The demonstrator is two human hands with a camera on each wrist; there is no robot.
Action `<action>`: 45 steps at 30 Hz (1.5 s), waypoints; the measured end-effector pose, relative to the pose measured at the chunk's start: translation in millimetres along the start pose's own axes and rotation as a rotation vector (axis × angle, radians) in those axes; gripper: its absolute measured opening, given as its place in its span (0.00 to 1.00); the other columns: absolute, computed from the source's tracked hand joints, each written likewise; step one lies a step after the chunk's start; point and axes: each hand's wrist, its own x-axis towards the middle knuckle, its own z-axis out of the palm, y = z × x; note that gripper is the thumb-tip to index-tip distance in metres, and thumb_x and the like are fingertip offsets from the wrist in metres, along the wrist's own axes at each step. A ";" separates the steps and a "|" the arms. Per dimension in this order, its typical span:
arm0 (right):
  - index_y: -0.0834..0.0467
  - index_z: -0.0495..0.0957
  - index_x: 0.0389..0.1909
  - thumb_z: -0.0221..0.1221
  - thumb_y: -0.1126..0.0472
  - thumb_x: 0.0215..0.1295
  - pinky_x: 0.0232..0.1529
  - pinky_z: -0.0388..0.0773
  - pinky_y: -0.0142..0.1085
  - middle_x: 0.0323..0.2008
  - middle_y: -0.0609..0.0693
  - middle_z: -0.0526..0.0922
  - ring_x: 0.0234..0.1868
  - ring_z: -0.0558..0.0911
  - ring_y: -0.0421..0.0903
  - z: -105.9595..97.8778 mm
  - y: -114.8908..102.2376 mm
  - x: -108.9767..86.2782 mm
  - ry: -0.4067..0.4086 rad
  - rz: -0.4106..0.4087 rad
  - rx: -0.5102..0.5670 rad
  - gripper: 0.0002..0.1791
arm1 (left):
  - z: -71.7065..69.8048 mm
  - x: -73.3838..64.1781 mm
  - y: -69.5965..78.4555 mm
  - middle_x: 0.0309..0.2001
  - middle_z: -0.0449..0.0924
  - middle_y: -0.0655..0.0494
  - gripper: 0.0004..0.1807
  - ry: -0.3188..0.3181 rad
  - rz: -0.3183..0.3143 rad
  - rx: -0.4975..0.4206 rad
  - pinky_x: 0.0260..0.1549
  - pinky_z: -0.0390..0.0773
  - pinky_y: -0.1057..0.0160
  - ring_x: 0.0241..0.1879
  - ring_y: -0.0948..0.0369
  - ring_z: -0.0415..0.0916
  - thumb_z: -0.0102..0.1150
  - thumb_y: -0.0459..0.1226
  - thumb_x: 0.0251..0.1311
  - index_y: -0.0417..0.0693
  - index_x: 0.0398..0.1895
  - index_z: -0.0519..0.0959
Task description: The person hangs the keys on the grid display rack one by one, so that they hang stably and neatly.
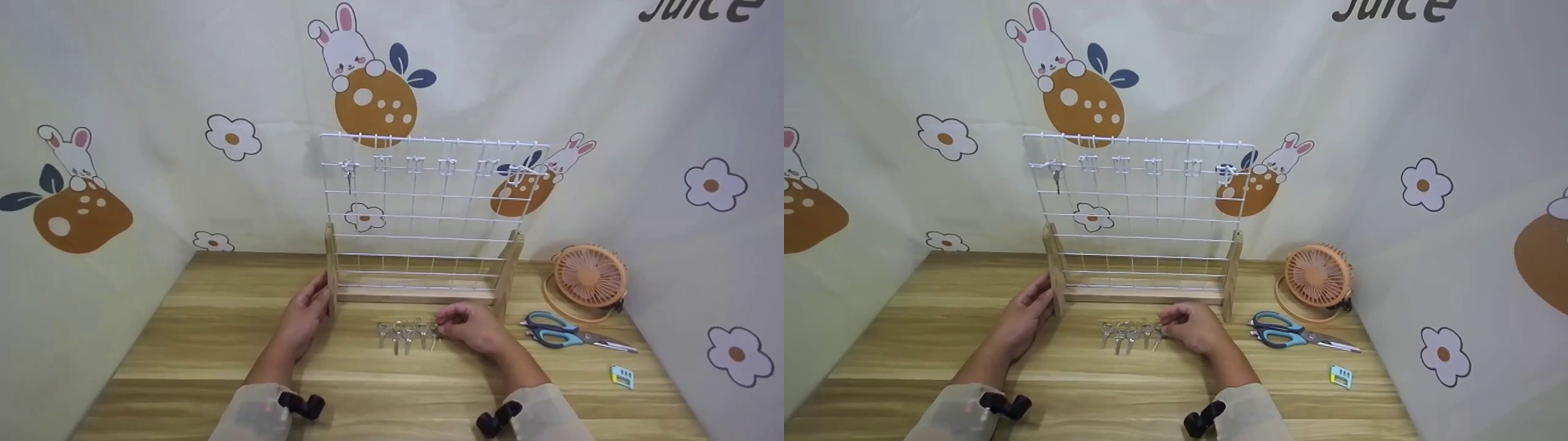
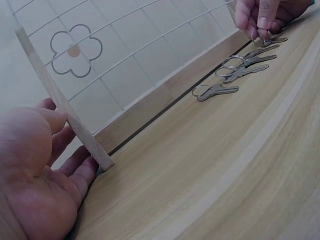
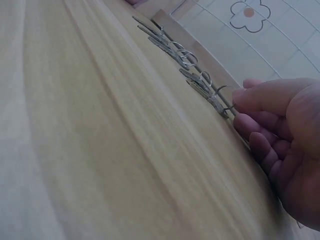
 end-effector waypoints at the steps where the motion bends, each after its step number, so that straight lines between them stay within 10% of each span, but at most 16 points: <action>1: 0.63 0.89 0.48 0.73 0.69 0.61 0.45 0.83 0.27 0.46 0.60 0.91 0.43 0.86 0.43 0.1 -0.2 -0.1 0.003 -0.004 -0.017 0.14 | -0.2 -0.3 -0.4 0.85 0.60 0.55 0.28 0.000 -0.002 0.001 0.80 0.67 0.50 0.82 0.52 0.62 0.50 0.44 0.84 0.66 0.84 0.63; 12: 0.55 0.91 0.44 0.71 0.64 0.65 0.47 0.81 0.29 0.44 0.52 0.93 0.44 0.85 0.41 2.0 -0.8 -0.1 0.042 -0.008 -0.133 0.08 | 1.7 -0.5 -3.1 0.83 0.62 0.48 0.29 0.008 0.040 -0.072 0.80 0.66 0.51 0.82 0.49 0.62 0.50 0.36 0.83 0.48 0.84 0.63; 29: 0.58 0.90 0.52 0.63 0.65 0.75 0.50 0.86 0.31 0.51 0.56 0.92 0.47 0.88 0.43 5.4 -8.2 0.8 0.071 -0.013 0.004 0.10 | 0.1 0.7 -3.8 0.83 0.62 0.49 0.29 0.018 0.028 -0.049 0.80 0.67 0.50 0.82 0.50 0.62 0.49 0.37 0.83 0.51 0.84 0.63; 45: 0.66 0.85 0.57 0.61 0.68 0.77 0.53 0.89 0.33 0.51 0.59 0.89 0.48 0.88 0.45 6.3 -91.3 -4.7 0.166 -0.103 0.204 0.13 | 0.6 1.6 -4.3 0.85 0.60 0.52 0.30 0.017 0.023 -0.021 0.81 0.66 0.51 0.83 0.50 0.60 0.50 0.40 0.84 0.54 0.85 0.62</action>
